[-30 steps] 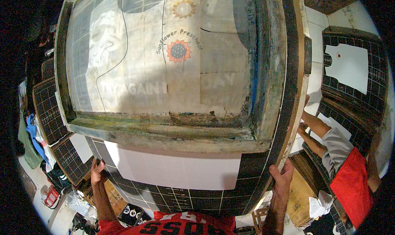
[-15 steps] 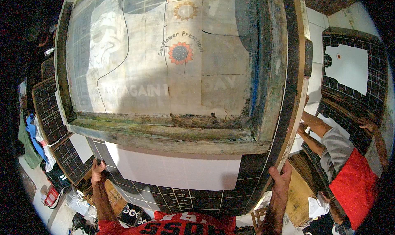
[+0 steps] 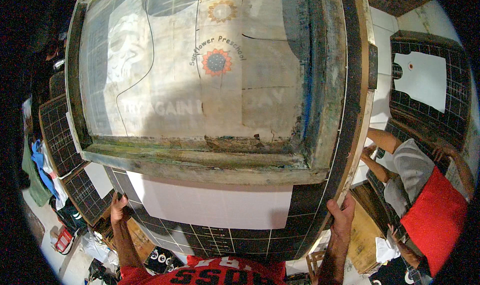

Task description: The person applies tape to the edges of a screen printing frame, then moves stacks of wooden boards and places a frame over a paper template on a workbench. The person repeatedly lifts and lowers the frame to check alignment with the template.

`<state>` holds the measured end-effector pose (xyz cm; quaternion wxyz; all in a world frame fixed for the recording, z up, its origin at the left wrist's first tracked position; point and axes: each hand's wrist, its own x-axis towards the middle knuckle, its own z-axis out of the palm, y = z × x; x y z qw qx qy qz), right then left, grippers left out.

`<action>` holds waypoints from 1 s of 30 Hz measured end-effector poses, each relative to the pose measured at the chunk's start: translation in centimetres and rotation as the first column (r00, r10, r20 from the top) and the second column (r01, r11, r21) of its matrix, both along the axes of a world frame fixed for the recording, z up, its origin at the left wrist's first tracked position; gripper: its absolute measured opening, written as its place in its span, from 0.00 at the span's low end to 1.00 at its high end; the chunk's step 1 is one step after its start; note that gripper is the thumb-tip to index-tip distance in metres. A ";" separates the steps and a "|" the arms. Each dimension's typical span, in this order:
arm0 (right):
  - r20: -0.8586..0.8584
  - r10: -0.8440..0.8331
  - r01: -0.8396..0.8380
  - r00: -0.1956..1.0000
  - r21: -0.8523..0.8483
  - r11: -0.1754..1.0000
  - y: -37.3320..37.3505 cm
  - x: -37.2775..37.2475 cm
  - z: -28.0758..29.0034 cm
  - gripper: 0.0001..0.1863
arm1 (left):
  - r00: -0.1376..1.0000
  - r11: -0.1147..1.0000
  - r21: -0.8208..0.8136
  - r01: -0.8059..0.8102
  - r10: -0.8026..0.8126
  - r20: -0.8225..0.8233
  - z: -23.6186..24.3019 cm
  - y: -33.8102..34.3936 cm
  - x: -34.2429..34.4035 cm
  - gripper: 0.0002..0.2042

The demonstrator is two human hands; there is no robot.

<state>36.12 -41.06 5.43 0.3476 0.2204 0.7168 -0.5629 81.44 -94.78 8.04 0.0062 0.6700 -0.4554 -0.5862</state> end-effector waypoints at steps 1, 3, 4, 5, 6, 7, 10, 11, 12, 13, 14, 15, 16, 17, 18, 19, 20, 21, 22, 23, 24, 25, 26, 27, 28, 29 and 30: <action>0.012 0.003 -0.003 1.000 -0.001 1.000 -0.1 -0.1 0.1 0.35 | 1.000 1.000 -0.004 -0.005 0.005 0.010 0.0 0.0 -0.2 0.36; 0.017 0.008 -0.008 1.000 -0.012 1.000 -0.3 -0.2 0.3 0.34 | 1.000 1.000 -0.010 -0.004 0.004 0.013 0.1 0.2 -0.6 0.38; 0.010 0.008 -0.008 1.000 -0.020 1.000 -0.5 -0.3 0.4 0.34 | 1.000 1.000 -0.011 0.004 -0.004 0.007 0.2 0.4 -0.9 0.39; -0.004 0.006 -0.006 1.000 -0.040 0.999 -0.7 -0.3 0.5 0.33 | 1.000 0.999 -0.031 0.029 -0.028 0.010 0.3 0.4 -1.2 0.39; 0.006 -0.003 0.003 1.000 -0.021 1.000 -0.8 -0.4 0.6 0.33 | 1.000 1.000 -0.005 0.018 -0.018 0.004 0.4 0.4 -1.4 0.40; 0.007 -0.011 0.011 1.000 -0.013 1.000 -1.0 -0.4 0.6 0.32 | 1.000 1.000 0.001 0.023 -0.023 0.006 0.4 0.4 -1.6 0.40; 0.005 -0.011 0.011 1.000 -0.013 1.000 -1.3 -0.5 0.8 0.31 | 0.998 0.998 0.007 0.058 -0.058 0.006 0.6 0.3 -2.2 0.40; 0.001 -0.006 0.006 1.000 -0.033 0.999 -1.3 -0.5 0.8 0.31 | 0.996 0.997 -0.010 0.082 -0.082 0.034 0.6 0.3 -2.3 0.40; 0.012 0.002 -0.002 1.000 -0.022 1.000 -1.3 -0.5 0.8 0.31 | 0.998 0.997 0.011 0.070 -0.070 0.002 0.7 0.3 -2.5 0.39; 0.018 0.011 -0.010 1.000 -0.029 1.000 -1.3 -0.6 0.8 0.31 | 0.998 0.998 0.016 0.068 -0.068 -0.004 0.7 0.3 -2.6 0.39; 0.014 0.008 -0.007 1.000 -0.041 0.999 -1.3 -0.6 0.8 0.32 | 0.998 0.998 0.011 0.069 -0.069 -0.004 0.8 0.4 -2.7 0.39; 0.018 0.014 -0.014 1.000 -0.027 1.000 -1.3 -0.6 0.8 0.32 | 0.998 0.997 0.015 0.069 -0.069 -0.014 0.8 0.4 -2.9 0.39; 0.010 0.009 -0.009 1.000 -0.019 1.000 -1.3 -0.6 0.8 0.32 | 0.997 0.997 0.010 0.073 -0.072 -0.021 0.9 0.5 -3.0 0.39; 0.004 0.004 -0.004 1.000 -0.016 1.000 -1.4 -0.6 0.8 0.32 | 0.996 0.996 -0.012 0.087 -0.088 -0.015 0.9 0.5 -3.2 0.39; -0.006 0.007 -0.007 1.000 -0.007 1.000 -1.4 -0.6 0.8 0.32 | 0.997 0.997 0.003 0.077 -0.077 -0.025 1.0 0.5 -3.3 0.39; -0.014 0.009 -0.009 1.000 -0.004 1.000 -1.5 -0.6 0.9 0.32 | 0.997 0.997 0.002 0.078 -0.078 -0.023 1.0 0.6 -3.4 0.39; -0.028 0.011 -0.011 1.000 -0.015 1.000 -1.6 -0.5 0.9 0.32 | 0.996 0.996 -0.013 0.093 -0.094 -0.008 1.1 0.6 -3.4 0.38; -0.028 0.016 -0.016 0.999 0.002 1.000 -1.8 -0.5 1.0 0.32 | 0.997 0.997 0.004 0.074 -0.074 -0.030 1.1 0.6 -3.5 0.38; -0.034 0.020 -0.019 0.999 0.004 1.000 -2.0 -0.5 1.1 0.32 | 0.997 0.998 0.008 0.069 -0.069 -0.039 1.0 0.6 -3.4 0.38; -0.048 0.017 -0.017 0.999 0.003 1.000 -2.1 -0.5 1.1 0.32 | 0.996 0.998 -0.004 0.067 -0.067 -0.050 1.0 0.6 -3.4 0.37; -0.043 0.020 -0.019 0.999 0.015 1.000 -2.3 -0.5 1.2 0.32 | 0.997 0.998 0.008 0.063 -0.062 -0.035 0.9 0.6 -3.3 0.37; -0.047 0.016 -0.015 0.999 0.021 1.000 -2.4 -0.5 1.2 0.32 | 0.998 0.998 0.002 0.061 -0.061 -0.024 0.8 0.5 -3.2 0.37; -0.051 0.013 -0.012 0.999 0.028 1.000 -2.5 -0.6 1.2 0.32 | 0.998 0.998 -0.013 0.062 -0.062 0.017 0.7 0.5 -3.1 0.36; -0.053 0.019 -0.018 0.998 0.006 1.000 -2.6 -0.6 1.3 0.31 | 0.998 0.998 -0.006 0.059 -0.059 -0.028 0.7 0.5 -3.0 0.36; -0.055 0.025 -0.026 0.998 -0.015 1.000 -2.6 -0.6 1.3 0.31 | 0.997 0.998 -0.007 0.059 -0.059 -0.044 0.6 0.5 -2.9 0.36; -0.059 0.027 -0.029 0.998 -0.035 0.999 -2.6 -0.6 1.2 0.30 | 0.996 0.997 -0.022 0.073 -0.074 -0.052 0.6 0.6 -2.9 0.35; -0.053 0.028 -0.030 0.998 -0.026 0.999 -2.5 -0.6 1.2 0.30 | 0.996 0.998 -0.009 0.061 -0.062 -0.060 0.5 0.6 -2.9 0.35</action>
